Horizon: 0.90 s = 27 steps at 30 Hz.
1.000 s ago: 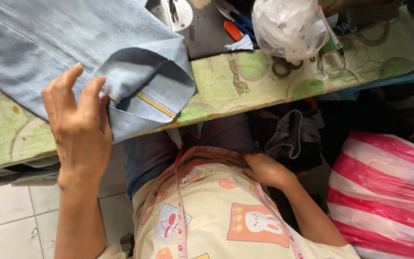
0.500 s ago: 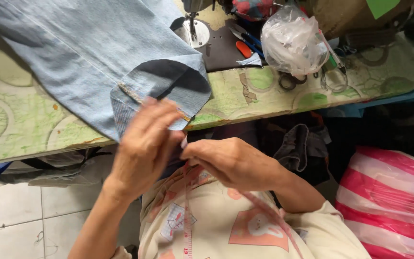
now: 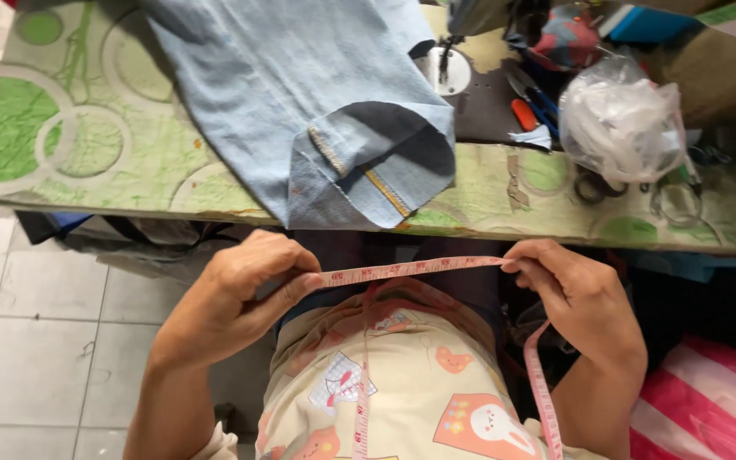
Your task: Measuring, marking, and folding the hem of denim jeans at a sewing workstation.
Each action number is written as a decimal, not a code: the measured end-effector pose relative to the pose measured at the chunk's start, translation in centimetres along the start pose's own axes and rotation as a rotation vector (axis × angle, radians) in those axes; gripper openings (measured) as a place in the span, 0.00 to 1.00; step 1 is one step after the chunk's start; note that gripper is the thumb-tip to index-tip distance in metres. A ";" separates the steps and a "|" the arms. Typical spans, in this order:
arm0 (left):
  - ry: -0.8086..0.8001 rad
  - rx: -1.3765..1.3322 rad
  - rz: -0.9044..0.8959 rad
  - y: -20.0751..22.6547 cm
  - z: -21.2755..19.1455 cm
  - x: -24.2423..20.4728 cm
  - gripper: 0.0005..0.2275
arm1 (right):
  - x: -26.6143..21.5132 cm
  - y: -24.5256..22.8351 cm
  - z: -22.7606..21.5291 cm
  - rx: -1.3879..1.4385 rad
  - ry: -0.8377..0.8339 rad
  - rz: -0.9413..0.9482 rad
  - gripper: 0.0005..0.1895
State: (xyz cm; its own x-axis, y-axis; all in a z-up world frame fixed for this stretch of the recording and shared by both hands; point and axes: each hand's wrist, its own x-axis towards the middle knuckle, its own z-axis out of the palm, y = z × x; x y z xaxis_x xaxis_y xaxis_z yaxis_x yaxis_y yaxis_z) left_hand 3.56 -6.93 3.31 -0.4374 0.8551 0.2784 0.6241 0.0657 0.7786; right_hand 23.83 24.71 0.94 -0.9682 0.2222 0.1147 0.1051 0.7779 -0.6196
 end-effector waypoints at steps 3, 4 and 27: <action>0.013 0.084 0.084 0.2 0.8 1.3 0.04 | 2.1 -2.2 0.9 -0.054 -0.067 -0.206 0.12; -0.027 0.173 0.142 0.1 1.4 1.9 0.05 | 3.0 -3.4 1.4 -0.028 -0.080 -0.348 0.18; 0.321 0.735 0.129 -6.3 4.0 3.9 0.16 | 10.3 -4.5 3.0 0.200 -0.395 -0.217 0.06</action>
State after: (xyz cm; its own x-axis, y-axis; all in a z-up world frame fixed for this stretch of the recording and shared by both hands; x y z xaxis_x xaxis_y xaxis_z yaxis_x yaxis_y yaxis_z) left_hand 0.52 -1.95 -2.81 -0.4278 0.6968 0.5758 0.8992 0.3930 0.1924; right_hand 12.71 21.76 2.55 -0.9791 -0.2022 -0.0214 -0.1167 0.6450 -0.7552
